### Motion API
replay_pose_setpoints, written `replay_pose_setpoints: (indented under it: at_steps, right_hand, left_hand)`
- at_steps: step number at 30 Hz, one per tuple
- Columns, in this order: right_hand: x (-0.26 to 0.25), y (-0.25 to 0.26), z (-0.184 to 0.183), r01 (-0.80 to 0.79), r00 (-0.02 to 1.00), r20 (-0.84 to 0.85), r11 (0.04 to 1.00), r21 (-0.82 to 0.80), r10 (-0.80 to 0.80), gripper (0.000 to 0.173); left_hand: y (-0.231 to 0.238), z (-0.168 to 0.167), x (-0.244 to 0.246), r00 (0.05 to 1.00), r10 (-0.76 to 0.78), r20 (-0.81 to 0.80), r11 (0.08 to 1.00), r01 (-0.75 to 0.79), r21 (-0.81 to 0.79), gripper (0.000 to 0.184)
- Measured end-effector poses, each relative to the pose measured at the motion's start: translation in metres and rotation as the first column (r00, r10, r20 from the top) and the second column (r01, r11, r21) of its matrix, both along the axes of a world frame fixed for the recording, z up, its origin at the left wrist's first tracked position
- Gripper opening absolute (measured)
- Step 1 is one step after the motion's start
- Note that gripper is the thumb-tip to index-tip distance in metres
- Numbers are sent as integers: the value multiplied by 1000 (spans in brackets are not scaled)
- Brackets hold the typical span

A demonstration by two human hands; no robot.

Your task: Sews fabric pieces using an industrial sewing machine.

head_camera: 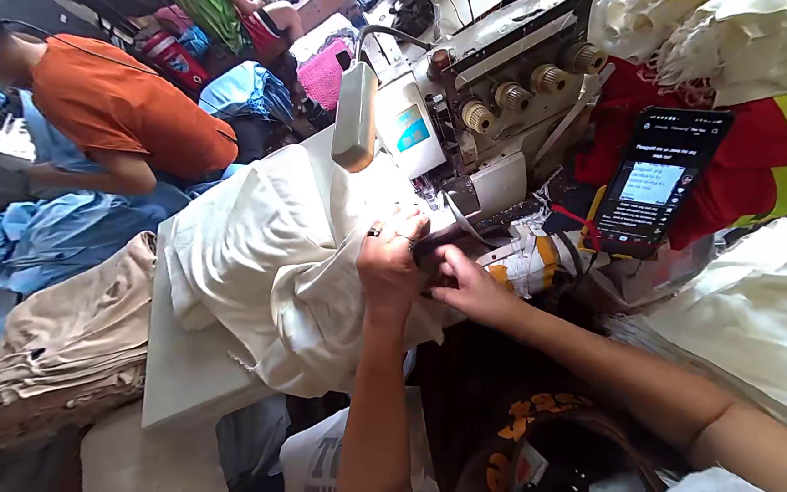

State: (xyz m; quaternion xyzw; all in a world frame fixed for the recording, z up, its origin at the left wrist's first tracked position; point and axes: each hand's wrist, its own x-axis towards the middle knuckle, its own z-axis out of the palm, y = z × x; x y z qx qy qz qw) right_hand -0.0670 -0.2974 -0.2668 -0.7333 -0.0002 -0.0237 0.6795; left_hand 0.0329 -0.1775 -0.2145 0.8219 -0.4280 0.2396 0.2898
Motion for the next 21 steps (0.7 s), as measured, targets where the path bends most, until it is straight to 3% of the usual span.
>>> replay_pose_setpoints:
  at_steps: [4,6,8,12,14,16,18,21]
  right_hand:
    - [12,11,4,-77,996,42,992,-99,81,35]
    - [17,12,7,-50,998,40,988,-147,57,34]
    - [16,14,9,-5,999,41,988,-157,12,37]
    - [7,9,9,-32,996,84,999,-38,35,55]
    - [-3,4,6,-119,990,79,992,46,115,63]
    - [-18,-1,6,-174,985,43,977,122,170,57]
    - [-34,-12,9,-172,980,-51,947,273,192,47]
    - [-56,-29,11,-84,976,-152,912,401,157,41]
  left_hand:
    - [1,14,22,999,16,-46,995,-11,102,29]
    - [1,24,25,987,146,-72,959,-123,255,40]
    - [5,36,13,946,318,-72,861,-256,440,46]
    - [9,62,-38,861,506,46,716,-449,534,12]
    - [5,72,-68,900,433,-45,728,-320,606,10]
    - [-10,70,-81,906,333,-261,740,-79,668,20]
    - [-29,56,-74,882,219,-417,765,111,635,41]
    - [-58,34,-60,843,48,-536,820,273,504,70]
